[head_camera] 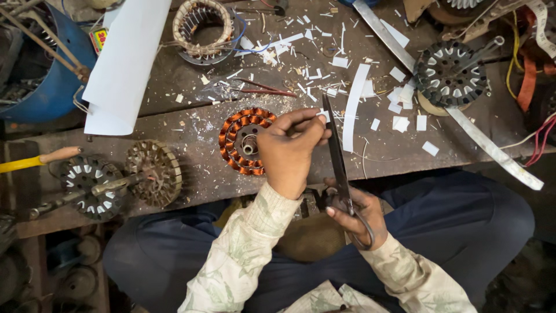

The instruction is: The person cuts small rectangular pieces of white insulating material from a strip using shears and places them into the slots of a copper-wound motor stator. They repeat this process, cutting and inserting the material into different slots of the stator.

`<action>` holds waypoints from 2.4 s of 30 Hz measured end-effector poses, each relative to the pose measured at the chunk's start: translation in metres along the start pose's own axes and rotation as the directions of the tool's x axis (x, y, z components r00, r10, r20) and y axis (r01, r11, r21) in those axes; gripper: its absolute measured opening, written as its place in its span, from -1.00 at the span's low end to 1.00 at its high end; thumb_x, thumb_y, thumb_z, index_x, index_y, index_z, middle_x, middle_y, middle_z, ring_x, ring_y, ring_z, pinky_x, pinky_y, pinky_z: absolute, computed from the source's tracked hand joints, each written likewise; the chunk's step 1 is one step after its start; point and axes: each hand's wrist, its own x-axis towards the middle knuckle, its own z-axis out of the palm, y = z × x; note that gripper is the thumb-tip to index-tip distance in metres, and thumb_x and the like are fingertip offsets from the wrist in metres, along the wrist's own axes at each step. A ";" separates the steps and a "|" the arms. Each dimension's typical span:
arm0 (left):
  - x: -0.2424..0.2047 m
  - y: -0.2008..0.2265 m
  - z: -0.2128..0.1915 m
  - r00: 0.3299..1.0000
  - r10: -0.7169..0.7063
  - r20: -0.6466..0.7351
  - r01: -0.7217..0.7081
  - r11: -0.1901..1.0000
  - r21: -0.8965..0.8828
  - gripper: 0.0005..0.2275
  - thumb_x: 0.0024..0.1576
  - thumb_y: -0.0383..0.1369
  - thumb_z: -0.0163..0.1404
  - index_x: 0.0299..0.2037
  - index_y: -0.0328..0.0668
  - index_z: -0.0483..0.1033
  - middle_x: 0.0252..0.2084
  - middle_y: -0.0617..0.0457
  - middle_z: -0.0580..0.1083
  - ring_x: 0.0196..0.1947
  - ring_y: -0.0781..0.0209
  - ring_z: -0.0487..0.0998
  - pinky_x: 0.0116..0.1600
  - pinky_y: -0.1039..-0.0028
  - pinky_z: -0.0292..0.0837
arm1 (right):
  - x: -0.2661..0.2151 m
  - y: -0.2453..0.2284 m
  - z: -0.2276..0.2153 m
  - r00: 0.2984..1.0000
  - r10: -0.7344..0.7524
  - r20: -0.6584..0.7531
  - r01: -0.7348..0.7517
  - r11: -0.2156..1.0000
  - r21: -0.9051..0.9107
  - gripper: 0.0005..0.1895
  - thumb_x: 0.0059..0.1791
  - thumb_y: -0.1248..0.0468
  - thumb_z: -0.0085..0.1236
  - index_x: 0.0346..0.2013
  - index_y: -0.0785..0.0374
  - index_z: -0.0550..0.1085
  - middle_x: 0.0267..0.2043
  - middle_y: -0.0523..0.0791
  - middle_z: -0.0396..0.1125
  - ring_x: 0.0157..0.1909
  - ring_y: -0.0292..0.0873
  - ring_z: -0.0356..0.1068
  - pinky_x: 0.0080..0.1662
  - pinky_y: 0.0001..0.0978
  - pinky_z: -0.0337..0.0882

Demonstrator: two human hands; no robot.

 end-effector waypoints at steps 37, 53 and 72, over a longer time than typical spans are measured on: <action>-0.066 0.037 -0.093 0.994 -0.057 0.094 0.067 0.992 -0.102 -0.84 0.22 -0.54 0.09 -0.01 -0.39 0.51 -0.18 -0.01 0.61 -0.36 0.33 0.61 -0.24 0.51 0.58 | 0.054 -0.133 0.055 0.817 -0.507 0.275 0.532 0.477 -0.700 -0.69 0.03 0.43 0.28 0.07 0.37 0.51 -0.04 0.03 0.50 -0.05 -0.12 0.55 0.02 -0.36 0.54; -0.074 0.011 -0.079 0.915 -0.127 0.383 0.126 0.992 0.027 -0.86 0.25 -0.54 0.11 -0.04 -0.47 0.57 -0.08 -0.05 0.60 -0.16 0.36 0.61 -0.05 0.59 0.54 | 0.033 -0.113 0.049 0.745 -0.554 0.371 0.649 0.474 -0.595 -0.76 -0.12 0.47 0.35 -0.21 0.39 0.48 -0.20 0.03 0.46 -0.17 -0.11 0.55 -0.20 -0.42 0.54; -0.082 0.000 -0.071 0.920 0.249 0.303 -0.354 0.860 0.367 -0.98 0.34 -0.54 -0.12 -0.09 -0.32 0.34 -0.13 0.01 0.39 -0.20 0.35 0.53 -0.08 0.54 0.48 | 0.031 -0.098 0.052 0.935 -0.305 0.184 0.355 0.771 -0.528 -0.85 -0.10 0.51 0.27 -0.23 0.43 0.56 -0.17 0.01 0.50 -0.18 -0.20 0.53 -0.16 -0.45 0.54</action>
